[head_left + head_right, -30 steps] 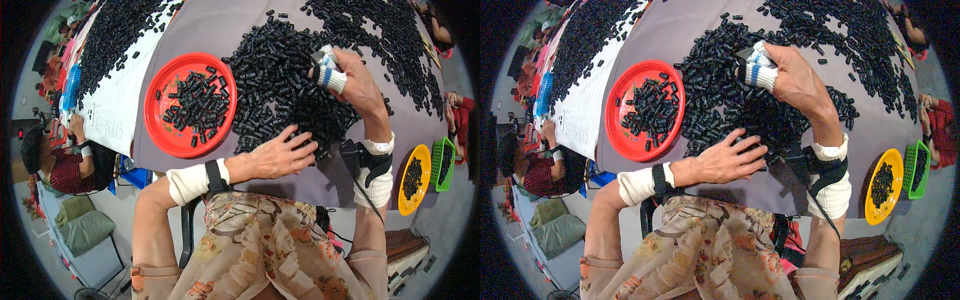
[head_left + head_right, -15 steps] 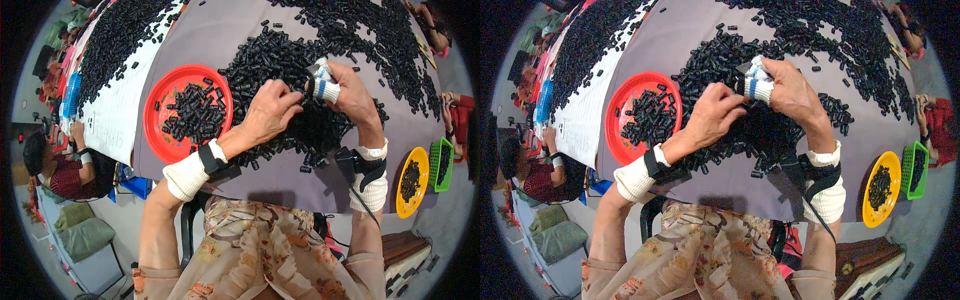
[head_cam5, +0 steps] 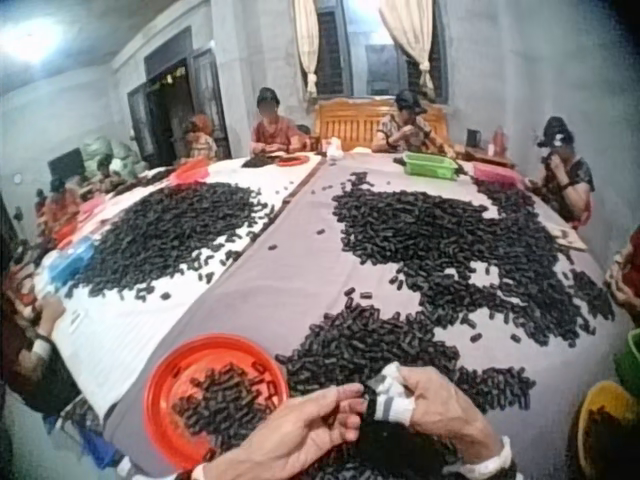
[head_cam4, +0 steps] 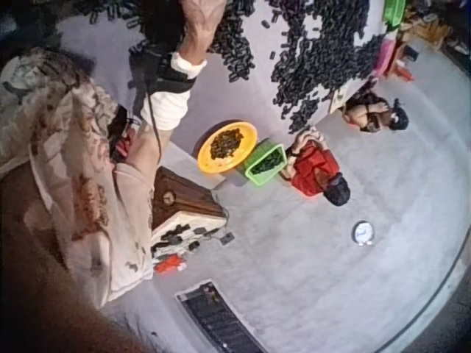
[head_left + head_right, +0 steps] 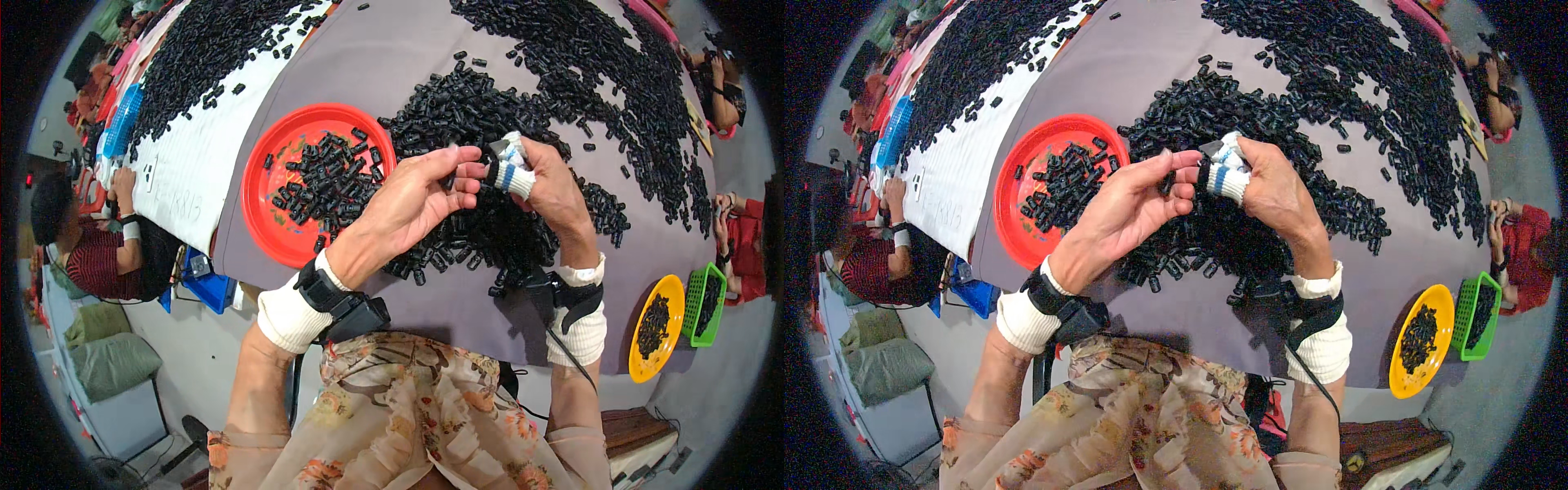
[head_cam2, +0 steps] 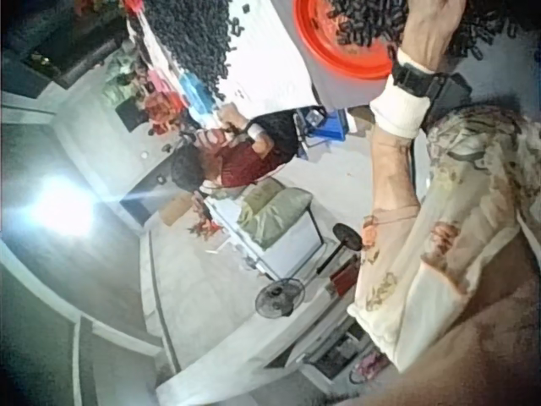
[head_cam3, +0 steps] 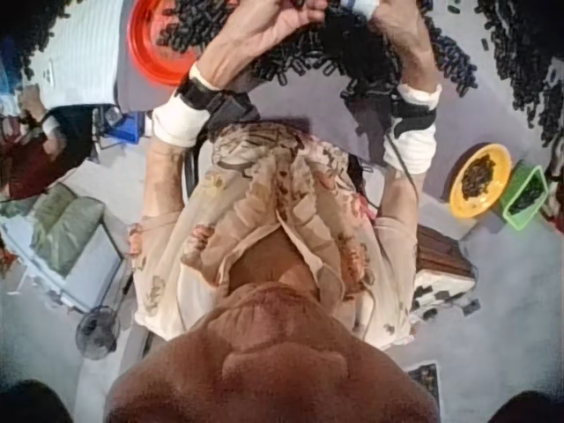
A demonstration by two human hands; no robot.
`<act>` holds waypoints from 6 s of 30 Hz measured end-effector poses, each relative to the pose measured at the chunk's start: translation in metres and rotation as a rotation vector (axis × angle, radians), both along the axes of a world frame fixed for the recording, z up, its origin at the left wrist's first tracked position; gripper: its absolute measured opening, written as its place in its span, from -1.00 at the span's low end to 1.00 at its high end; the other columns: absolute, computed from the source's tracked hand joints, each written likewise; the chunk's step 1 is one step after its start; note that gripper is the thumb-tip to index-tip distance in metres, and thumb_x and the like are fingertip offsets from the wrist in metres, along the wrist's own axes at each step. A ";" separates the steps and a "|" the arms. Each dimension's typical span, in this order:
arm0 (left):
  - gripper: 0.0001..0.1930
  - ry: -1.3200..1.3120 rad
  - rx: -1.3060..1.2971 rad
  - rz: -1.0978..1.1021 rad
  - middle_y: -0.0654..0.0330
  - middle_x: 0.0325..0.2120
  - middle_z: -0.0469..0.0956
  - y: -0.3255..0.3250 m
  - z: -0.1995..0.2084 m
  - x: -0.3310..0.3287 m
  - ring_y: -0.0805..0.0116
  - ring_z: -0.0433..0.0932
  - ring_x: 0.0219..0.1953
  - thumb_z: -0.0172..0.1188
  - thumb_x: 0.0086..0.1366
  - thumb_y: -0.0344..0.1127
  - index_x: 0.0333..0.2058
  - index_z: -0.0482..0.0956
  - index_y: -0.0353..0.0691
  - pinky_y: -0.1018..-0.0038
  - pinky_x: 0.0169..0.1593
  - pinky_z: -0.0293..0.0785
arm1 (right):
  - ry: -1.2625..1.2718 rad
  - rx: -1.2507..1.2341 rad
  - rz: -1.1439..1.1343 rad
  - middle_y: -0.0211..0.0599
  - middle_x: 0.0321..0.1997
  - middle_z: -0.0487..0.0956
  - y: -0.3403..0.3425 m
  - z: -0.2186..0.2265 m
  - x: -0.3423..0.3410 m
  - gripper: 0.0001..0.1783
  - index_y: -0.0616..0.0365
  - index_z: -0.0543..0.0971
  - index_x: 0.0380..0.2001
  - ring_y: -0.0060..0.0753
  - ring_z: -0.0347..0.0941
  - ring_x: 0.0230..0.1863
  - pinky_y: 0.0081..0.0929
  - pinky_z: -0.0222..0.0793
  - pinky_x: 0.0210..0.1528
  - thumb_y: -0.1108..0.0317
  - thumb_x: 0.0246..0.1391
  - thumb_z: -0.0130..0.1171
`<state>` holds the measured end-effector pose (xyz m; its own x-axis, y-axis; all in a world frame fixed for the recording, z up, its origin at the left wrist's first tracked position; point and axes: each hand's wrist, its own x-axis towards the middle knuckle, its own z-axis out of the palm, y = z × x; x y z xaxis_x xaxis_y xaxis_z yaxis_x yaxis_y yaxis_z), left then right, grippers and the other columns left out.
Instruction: Assembling small black plastic components by hand on a production table.
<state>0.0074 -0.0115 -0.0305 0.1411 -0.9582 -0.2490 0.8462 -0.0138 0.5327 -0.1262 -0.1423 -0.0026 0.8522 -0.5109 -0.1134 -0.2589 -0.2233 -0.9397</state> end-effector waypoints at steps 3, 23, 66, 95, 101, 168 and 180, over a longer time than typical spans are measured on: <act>-0.66 -0.022 -0.046 0.014 0.02 -0.19 0.43 0.009 0.005 0.003 0.33 0.45 -0.18 -0.11 0.29 -0.35 -0.04 0.27 -0.47 0.43 -0.11 0.45 | -0.002 0.024 0.016 -0.58 -0.68 0.35 0.002 -0.001 0.001 -0.85 0.16 0.46 -0.41 -0.76 0.19 -0.72 -0.71 0.07 -0.72 0.37 -0.10 0.09; -0.84 -0.380 0.113 -0.026 0.14 -0.48 0.47 0.018 0.021 0.019 0.41 0.53 -0.51 0.06 0.20 -0.40 -0.29 0.37 -0.38 0.62 -0.48 0.49 | -0.112 -0.108 0.145 -0.54 -0.59 0.39 0.021 0.010 0.015 -0.75 0.23 0.48 -0.37 -0.72 0.21 -0.53 -0.67 0.21 -0.48 0.44 -0.20 0.22; -0.75 0.055 -0.193 -0.026 0.20 -0.38 0.45 0.023 0.024 0.012 0.48 0.44 -0.40 0.01 0.24 -0.38 -0.13 0.40 -0.35 0.52 -0.27 0.42 | -0.129 -0.083 0.010 -0.58 -0.63 0.34 0.020 0.030 0.011 -0.71 0.17 0.44 -0.49 -0.73 0.19 -0.56 -0.67 0.15 -0.52 0.27 -0.22 0.31; -0.76 -0.105 -0.119 0.076 0.23 -0.31 0.49 0.020 0.029 0.003 0.49 0.46 -0.31 0.00 0.24 -0.37 -0.14 0.41 -0.32 0.50 -0.22 0.44 | -0.075 -0.260 0.255 -0.21 -0.71 0.37 0.024 0.034 0.023 -0.60 0.27 0.41 -0.55 -0.35 0.25 -0.69 -0.43 0.22 -0.56 0.15 -0.30 0.29; -0.80 -0.051 -0.068 0.126 0.30 -0.41 0.46 0.018 0.034 0.003 0.55 0.41 -0.40 0.02 0.23 -0.38 -0.20 0.45 -0.32 0.55 -0.27 0.40 | -0.135 -0.356 0.152 -0.31 -0.69 0.40 0.027 0.045 0.017 -0.66 0.24 0.42 -0.46 -0.52 0.27 -0.66 -0.51 0.24 -0.56 0.29 -0.30 0.30; -0.79 -0.068 -0.094 0.103 0.31 -0.36 0.48 0.014 0.035 -0.001 0.58 0.42 -0.36 0.05 0.21 -0.39 -0.18 0.44 -0.28 0.57 -0.24 0.40 | -0.049 -0.415 0.164 -0.19 -0.70 0.37 0.019 0.046 0.024 -0.50 0.28 0.35 -0.60 -0.25 0.26 -0.68 -0.39 0.21 -0.56 0.08 -0.37 0.34; -0.80 -0.045 -0.085 0.133 0.30 -0.36 0.48 0.012 0.033 -0.006 0.56 0.42 -0.36 0.04 0.23 -0.36 -0.19 0.45 -0.28 0.54 -0.22 0.40 | -0.069 -0.432 0.183 -0.15 -0.71 0.34 0.017 0.038 0.022 -0.48 0.28 0.35 -0.60 -0.13 0.26 -0.67 -0.34 0.21 -0.55 0.04 -0.35 0.32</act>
